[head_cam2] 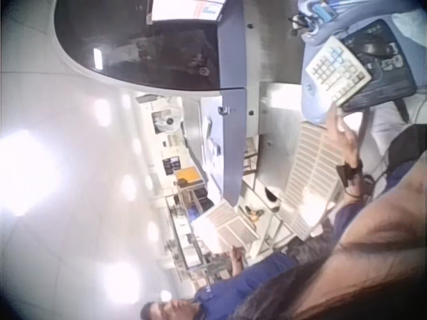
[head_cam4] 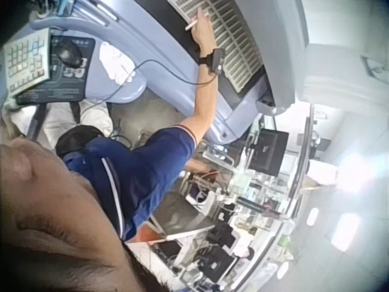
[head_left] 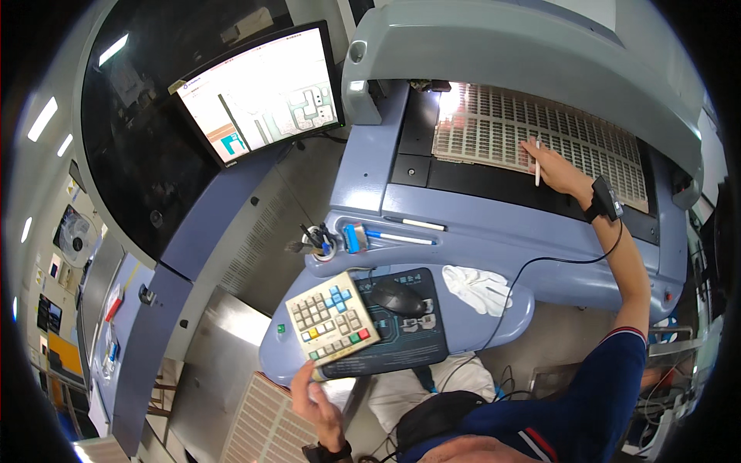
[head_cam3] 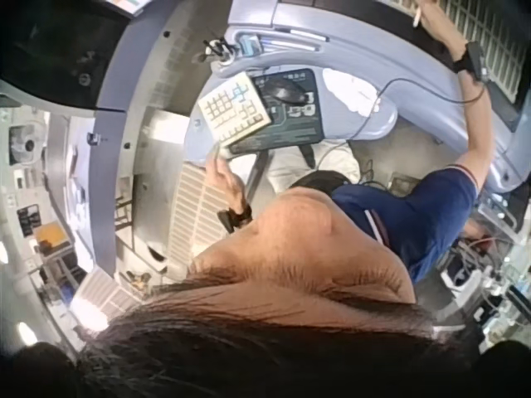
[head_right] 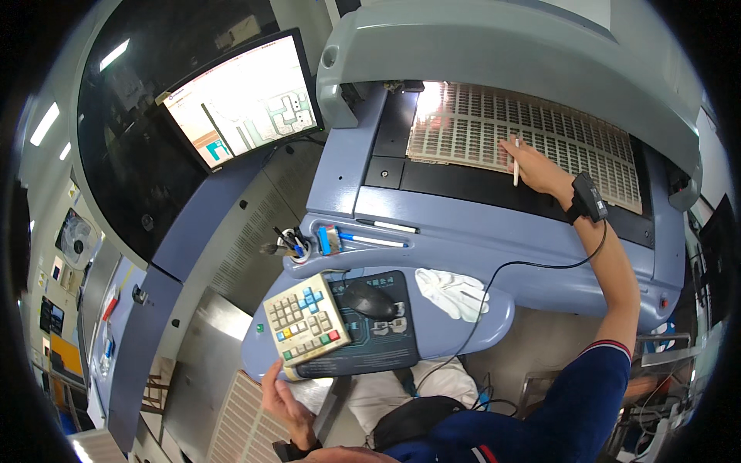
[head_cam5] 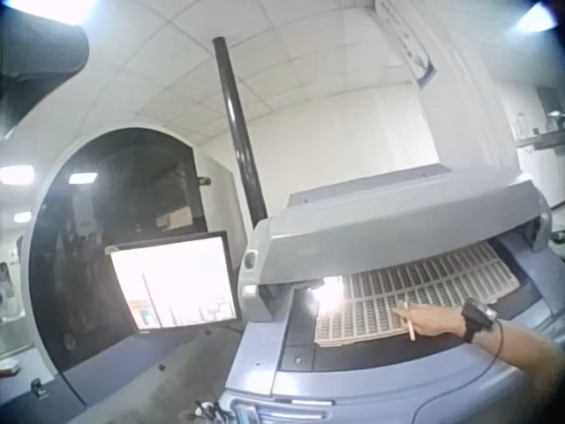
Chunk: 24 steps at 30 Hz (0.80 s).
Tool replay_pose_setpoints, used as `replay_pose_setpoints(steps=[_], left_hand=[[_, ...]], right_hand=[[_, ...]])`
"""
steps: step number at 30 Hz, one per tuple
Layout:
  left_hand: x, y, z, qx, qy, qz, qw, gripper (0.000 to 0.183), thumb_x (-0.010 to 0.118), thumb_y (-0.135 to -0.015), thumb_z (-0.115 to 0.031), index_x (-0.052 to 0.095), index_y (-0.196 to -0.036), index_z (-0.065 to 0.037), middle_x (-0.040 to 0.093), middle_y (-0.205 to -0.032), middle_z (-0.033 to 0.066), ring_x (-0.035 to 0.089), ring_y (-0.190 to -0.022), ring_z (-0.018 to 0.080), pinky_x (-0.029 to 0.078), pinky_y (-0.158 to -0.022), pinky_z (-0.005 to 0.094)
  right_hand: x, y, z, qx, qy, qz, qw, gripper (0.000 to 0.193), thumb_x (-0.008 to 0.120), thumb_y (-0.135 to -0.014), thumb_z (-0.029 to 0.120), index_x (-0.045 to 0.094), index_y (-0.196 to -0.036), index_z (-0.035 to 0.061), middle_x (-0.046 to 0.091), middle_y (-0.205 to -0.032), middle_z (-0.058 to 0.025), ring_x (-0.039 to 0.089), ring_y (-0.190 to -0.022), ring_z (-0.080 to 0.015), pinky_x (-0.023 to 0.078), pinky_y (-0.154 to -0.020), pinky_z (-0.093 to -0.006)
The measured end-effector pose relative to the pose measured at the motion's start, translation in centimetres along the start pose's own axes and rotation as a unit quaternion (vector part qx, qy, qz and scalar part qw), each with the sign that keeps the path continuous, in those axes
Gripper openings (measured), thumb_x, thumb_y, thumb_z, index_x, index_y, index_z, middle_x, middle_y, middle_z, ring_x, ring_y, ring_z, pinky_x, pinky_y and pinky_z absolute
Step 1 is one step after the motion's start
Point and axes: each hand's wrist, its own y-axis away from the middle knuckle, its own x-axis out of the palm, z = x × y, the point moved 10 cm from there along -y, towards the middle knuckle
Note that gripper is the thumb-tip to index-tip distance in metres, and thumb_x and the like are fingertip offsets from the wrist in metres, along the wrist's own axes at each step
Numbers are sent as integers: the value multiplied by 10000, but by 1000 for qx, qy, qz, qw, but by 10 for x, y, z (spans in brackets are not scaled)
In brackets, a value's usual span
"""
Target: Processing and inspecting PCB panels using precision tools and industrial machinery.
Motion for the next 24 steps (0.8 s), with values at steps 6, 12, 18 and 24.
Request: replay_pose_setpoints(steps=[6, 12, 18, 24], left_hand=[[117, 8, -106, 128, 115, 191, 966, 230, 571, -862, -70, 663, -1053, 18, 685, -1043, 166, 643, -966, 324, 487, -867, 380], [180, 9, -142, 136, 163, 238, 948, 218, 582, -870, -72, 673, -1051, 9, 691, -985, 163, 655, -860, 318, 500, -779, 377], [230, -2, -149, 54, 231, 296, 925, 285, 545, -939, -125, 612, -1174, 21, 672, -1073, 172, 665, -953, 251, 514, -808, 333], [291, 11, -109, -309, 561, 329, 694, 546, 505, -992, -203, 287, -1451, -4, 496, -1349, 215, 602, -1118, 319, 538, -893, 410]], right_hand=[[-1, 22, -7, -46, -47, 103, 993, 543, 491, -931, 48, 313, -1443, 28, 293, -1502, -243, 320, -1356, -430, 251, -1151, -454], [-3, 39, -8, -92, -60, 63, 992, 508, 531, -916, 27, 379, -1400, 15, 338, -1464, -278, 308, -1376, -413, 274, -1146, -424], [-10, 74, 17, -275, 203, -87, 936, 427, 493, -865, -1, 495, -1291, -31, 486, -1357, -246, 457, -1283, -409, 368, -1095, -510], [-27, 195, 42, -340, 82, -53, 935, 354, 579, -810, -15, 580, -1162, -55, 555, -1264, -273, 518, -1210, -458, 422, -1018, -588]])
